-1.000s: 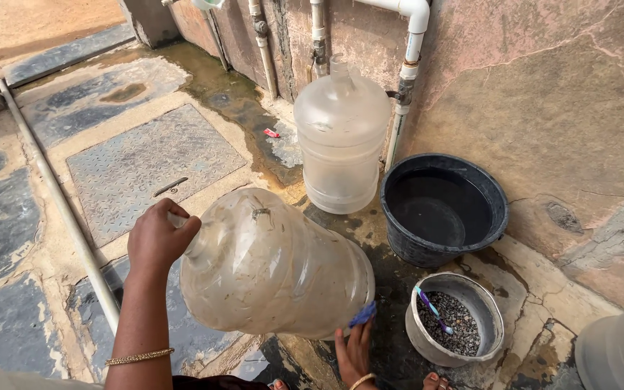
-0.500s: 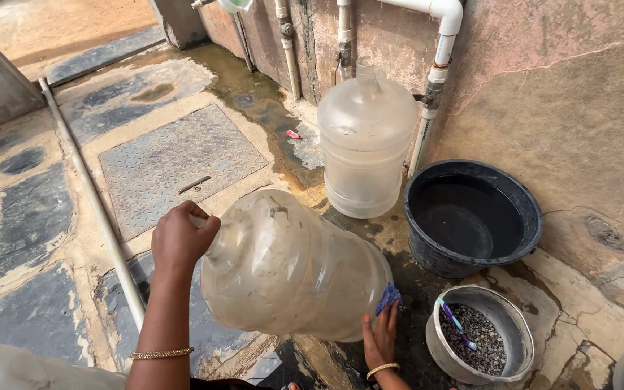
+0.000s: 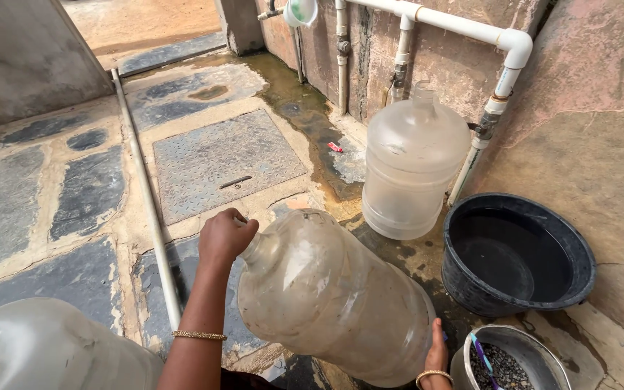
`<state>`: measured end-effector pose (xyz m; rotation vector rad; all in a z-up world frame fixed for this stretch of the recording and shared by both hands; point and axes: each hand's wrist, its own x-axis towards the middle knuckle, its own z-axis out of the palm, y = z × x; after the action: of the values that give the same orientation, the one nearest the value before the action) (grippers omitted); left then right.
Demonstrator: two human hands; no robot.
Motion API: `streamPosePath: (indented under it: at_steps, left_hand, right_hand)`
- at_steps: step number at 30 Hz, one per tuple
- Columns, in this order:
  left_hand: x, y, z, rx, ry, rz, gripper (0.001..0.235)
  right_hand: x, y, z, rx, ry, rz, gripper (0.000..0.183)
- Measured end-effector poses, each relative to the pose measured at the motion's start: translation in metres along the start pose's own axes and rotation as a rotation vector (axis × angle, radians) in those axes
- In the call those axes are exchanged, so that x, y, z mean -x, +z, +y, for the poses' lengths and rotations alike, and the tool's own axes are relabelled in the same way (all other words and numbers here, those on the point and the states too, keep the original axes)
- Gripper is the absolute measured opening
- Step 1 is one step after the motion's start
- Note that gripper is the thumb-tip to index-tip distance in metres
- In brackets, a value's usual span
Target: The recorder is cleaning the exterior of a large plastic water jug using a blue cloth.
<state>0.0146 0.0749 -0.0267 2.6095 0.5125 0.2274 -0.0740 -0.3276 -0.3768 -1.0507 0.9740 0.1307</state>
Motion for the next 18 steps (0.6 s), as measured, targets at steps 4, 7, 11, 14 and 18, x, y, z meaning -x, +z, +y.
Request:
streamPosePath:
  at_steps: [4,7,11,14,18]
  left_hand:
    - [-0.016,0.026,-0.027,0.251,-0.233,-0.081,0.049]
    - [-0.048,0.077,-0.077,0.28,-0.246,0.096,0.053]
    - [-0.061,0.123,-0.138,0.332,-0.468,0.287,0.06]
    - [-0.07,0.151,-0.179,0.441,-0.676,0.201,0.066]
    - [-0.06,0.16,-0.18,0.628,-0.755,-0.014,0.08]
  right_hand:
    - [-0.027,-0.018,-0.016,-0.009,-0.245,0.016,0.099]
    - [-0.012,-0.007,-0.029,0.196,-0.339,0.13,0.099]
    - [0.029,0.002,-0.03,0.447,-0.627,0.154,0.095]
    - [0.05,0.013,-0.035,0.575,-0.655,0.189,0.086]
    - [0.056,0.014,-0.055,0.596,-0.759,0.33,0.084]
